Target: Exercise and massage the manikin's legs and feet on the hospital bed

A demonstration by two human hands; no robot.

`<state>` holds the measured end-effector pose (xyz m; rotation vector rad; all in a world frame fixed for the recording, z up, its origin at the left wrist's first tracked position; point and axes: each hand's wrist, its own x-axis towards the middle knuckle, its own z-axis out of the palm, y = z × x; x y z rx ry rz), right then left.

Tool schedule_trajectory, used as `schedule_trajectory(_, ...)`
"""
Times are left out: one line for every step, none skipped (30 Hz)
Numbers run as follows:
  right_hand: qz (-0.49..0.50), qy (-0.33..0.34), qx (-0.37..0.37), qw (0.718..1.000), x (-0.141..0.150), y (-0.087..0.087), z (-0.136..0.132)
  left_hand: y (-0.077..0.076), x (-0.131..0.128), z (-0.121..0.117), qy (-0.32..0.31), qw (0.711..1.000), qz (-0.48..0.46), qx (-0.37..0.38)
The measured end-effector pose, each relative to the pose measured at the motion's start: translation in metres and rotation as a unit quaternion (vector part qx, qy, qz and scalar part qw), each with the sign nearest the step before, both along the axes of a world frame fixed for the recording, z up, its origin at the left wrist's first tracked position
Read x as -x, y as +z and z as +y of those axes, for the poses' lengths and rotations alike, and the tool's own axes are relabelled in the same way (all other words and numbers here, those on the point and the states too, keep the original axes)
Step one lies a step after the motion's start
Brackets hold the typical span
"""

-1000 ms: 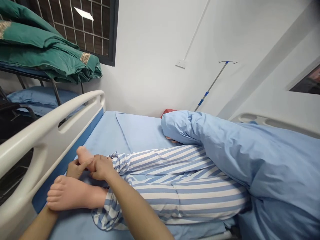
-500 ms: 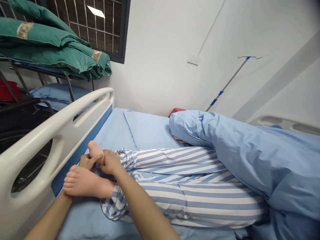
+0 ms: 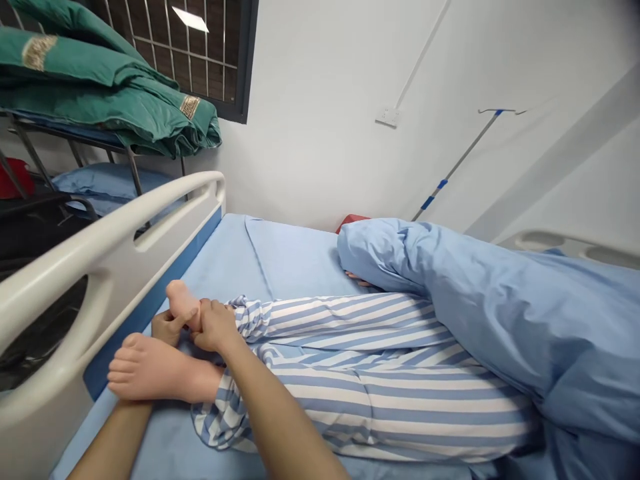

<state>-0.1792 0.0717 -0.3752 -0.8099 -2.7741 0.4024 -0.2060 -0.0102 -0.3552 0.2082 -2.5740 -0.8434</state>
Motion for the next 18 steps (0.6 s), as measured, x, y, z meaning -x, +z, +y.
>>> schedule_trajectory(0.000,0.000,-0.004,1.000,0.001,-0.001,0.001,-0.001,0.002,0.001,0.004,1.000,-0.010,0.000)
schedule_trajectory(-0.001,0.000,-0.006,1.000,0.001,-0.002,0.001,-0.002,0.003,0.001,0.005,1.000,-0.018,0.000)
schedule_trajectory(-0.002,0.000,-0.006,1.000,0.001,-0.003,0.001,-0.002,0.004,0.002,0.001,1.000,-0.025,-0.001)
schedule_trajectory(-0.003,0.000,-0.006,1.000,0.002,-0.003,0.001,-0.002,0.004,0.002,-0.003,1.000,-0.028,-0.002)
schedule_trajectory(-0.003,0.000,-0.004,1.000,0.001,-0.002,0.001,-0.002,0.004,0.002,-0.007,1.000,-0.030,-0.005)
schedule_trajectory(-0.002,0.001,-0.001,1.000,0.001,-0.002,0.000,-0.001,0.004,0.001,-0.012,0.999,-0.030,-0.008)
schedule_trajectory(0.000,0.002,0.001,1.000,0.000,-0.001,-0.001,0.000,0.003,0.001,-0.022,0.999,-0.030,-0.008)
schedule_trajectory(0.002,0.003,0.004,1.000,-0.001,0.000,-0.001,0.001,0.001,-0.001,-0.030,0.999,-0.029,-0.006)
schedule_trajectory(0.005,0.005,0.007,1.000,-0.001,0.001,-0.002,0.002,0.000,-0.002,-0.037,0.999,-0.028,-0.006)
schedule_trajectory(0.006,0.005,0.011,1.000,-0.002,0.001,-0.003,0.003,-0.001,-0.003,-0.044,0.999,-0.022,-0.012)
schedule_trajectory(0.007,0.005,0.015,1.000,-0.002,0.002,-0.003,0.004,-0.003,-0.004,-0.052,0.998,-0.012,-0.027)
schedule_trajectory(0.008,0.005,0.019,1.000,-0.003,0.003,-0.004,0.006,-0.005,-0.005,-0.058,0.997,0.002,-0.051)
schedule_trajectory(0.006,0.004,0.024,1.000,-0.003,0.004,-0.005,0.008,-0.007,-0.005,-0.063,0.995,0.016,-0.080)
schedule_trajectory(0.005,0.003,0.028,1.000,-0.003,0.006,-0.005,0.009,-0.009,-0.005,-0.068,0.991,0.028,-0.107)
schedule_trajectory(0.004,0.002,0.031,1.000,-0.004,0.007,-0.005,0.011,-0.011,-0.005,-0.075,0.988,0.035,-0.130)
schedule_trajectory(0.003,0.002,0.035,0.999,-0.004,0.009,-0.006,0.013,-0.013,-0.005,-0.080,0.985,0.036,-0.145)
schedule_trajectory(0.003,0.004,0.041,0.999,-0.005,0.011,-0.006,0.015,-0.013,-0.006,-0.085,0.983,0.032,-0.157)
schedule_trajectory(0.005,0.007,0.051,0.999,-0.006,0.013,-0.006,0.016,-0.011,-0.009,-0.087,0.981,0.020,-0.172)
